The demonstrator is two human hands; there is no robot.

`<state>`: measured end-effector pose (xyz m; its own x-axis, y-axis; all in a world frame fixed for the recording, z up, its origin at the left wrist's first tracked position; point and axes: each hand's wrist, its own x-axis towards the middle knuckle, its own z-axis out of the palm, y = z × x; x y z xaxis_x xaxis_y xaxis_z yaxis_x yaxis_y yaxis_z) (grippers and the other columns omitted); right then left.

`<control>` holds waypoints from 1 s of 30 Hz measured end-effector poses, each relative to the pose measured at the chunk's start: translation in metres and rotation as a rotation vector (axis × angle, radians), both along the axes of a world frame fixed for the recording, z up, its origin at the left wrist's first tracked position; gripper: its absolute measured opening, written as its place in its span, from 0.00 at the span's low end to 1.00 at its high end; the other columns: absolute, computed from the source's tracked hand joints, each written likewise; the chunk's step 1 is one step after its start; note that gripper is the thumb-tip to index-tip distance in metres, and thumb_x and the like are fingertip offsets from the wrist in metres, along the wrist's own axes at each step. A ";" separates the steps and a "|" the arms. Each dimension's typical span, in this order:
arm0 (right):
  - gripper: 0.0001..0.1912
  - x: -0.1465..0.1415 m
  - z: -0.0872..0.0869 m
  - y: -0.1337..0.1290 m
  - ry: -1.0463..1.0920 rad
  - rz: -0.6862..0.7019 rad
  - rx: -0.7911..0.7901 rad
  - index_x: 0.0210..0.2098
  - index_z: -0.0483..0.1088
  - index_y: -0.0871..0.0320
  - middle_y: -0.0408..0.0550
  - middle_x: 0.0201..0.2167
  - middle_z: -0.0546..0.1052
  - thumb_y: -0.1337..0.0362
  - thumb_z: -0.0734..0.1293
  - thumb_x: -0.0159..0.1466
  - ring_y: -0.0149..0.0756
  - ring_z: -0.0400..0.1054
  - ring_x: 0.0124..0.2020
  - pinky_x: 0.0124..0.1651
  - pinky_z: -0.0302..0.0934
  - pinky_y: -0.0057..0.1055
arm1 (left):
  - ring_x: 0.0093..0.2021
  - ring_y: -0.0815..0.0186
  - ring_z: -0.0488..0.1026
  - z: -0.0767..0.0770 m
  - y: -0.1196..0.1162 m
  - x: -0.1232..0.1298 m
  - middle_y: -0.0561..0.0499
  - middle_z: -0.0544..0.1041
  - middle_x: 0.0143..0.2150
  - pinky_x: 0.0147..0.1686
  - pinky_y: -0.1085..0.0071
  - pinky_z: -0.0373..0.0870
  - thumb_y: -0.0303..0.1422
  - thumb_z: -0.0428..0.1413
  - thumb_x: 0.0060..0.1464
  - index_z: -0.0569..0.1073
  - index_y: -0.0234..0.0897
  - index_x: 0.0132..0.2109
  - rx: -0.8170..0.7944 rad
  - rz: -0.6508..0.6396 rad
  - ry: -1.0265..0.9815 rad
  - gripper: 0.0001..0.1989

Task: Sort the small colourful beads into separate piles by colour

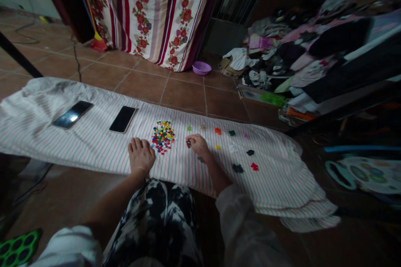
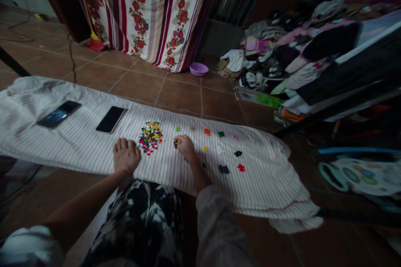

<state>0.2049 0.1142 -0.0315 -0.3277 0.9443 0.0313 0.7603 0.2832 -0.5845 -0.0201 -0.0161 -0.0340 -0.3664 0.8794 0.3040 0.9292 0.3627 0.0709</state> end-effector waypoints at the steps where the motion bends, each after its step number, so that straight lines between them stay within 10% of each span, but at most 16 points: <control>1: 0.19 -0.001 0.001 0.001 0.010 -0.015 -0.011 0.34 0.77 0.58 0.47 0.34 0.76 0.76 0.56 0.57 0.32 0.69 0.38 0.47 0.61 0.27 | 0.63 0.46 0.56 -0.001 0.000 0.000 0.30 0.66 0.56 0.60 0.52 0.52 0.35 0.42 0.57 0.69 0.27 0.47 0.002 0.003 0.004 0.19; 7: 0.18 -0.016 0.012 0.008 0.118 -0.089 0.082 0.35 0.76 0.57 0.47 0.37 0.76 0.75 0.56 0.57 0.32 0.69 0.40 0.48 0.61 0.28 | 0.63 0.45 0.56 -0.004 0.000 -0.001 0.30 0.65 0.57 0.59 0.50 0.52 0.35 0.43 0.57 0.68 0.27 0.50 0.007 0.002 0.014 0.20; 14: 0.11 -0.085 0.030 0.007 0.116 0.168 0.089 0.37 0.76 0.57 0.45 0.34 0.76 0.68 0.62 0.61 0.32 0.68 0.34 0.40 0.60 0.26 | 0.63 0.45 0.57 -0.003 0.001 0.000 0.29 0.66 0.57 0.59 0.51 0.52 0.34 0.43 0.56 0.68 0.26 0.49 0.020 0.002 0.022 0.20; 30: 0.16 -0.177 0.042 -0.002 -0.467 0.146 0.090 0.43 0.74 0.58 0.54 0.44 0.74 0.72 0.57 0.64 0.40 0.64 0.47 0.46 0.55 0.33 | 0.64 0.46 0.56 0.000 0.001 0.000 0.29 0.65 0.59 0.60 0.50 0.52 0.34 0.43 0.57 0.68 0.26 0.51 -0.005 -0.001 -0.023 0.20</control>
<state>0.0274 0.1123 0.0101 -0.4546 0.8879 -0.0710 0.8838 0.4398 -0.1597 -0.0203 -0.0152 -0.0338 -0.3723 0.8814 0.2909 0.9277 0.3623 0.0898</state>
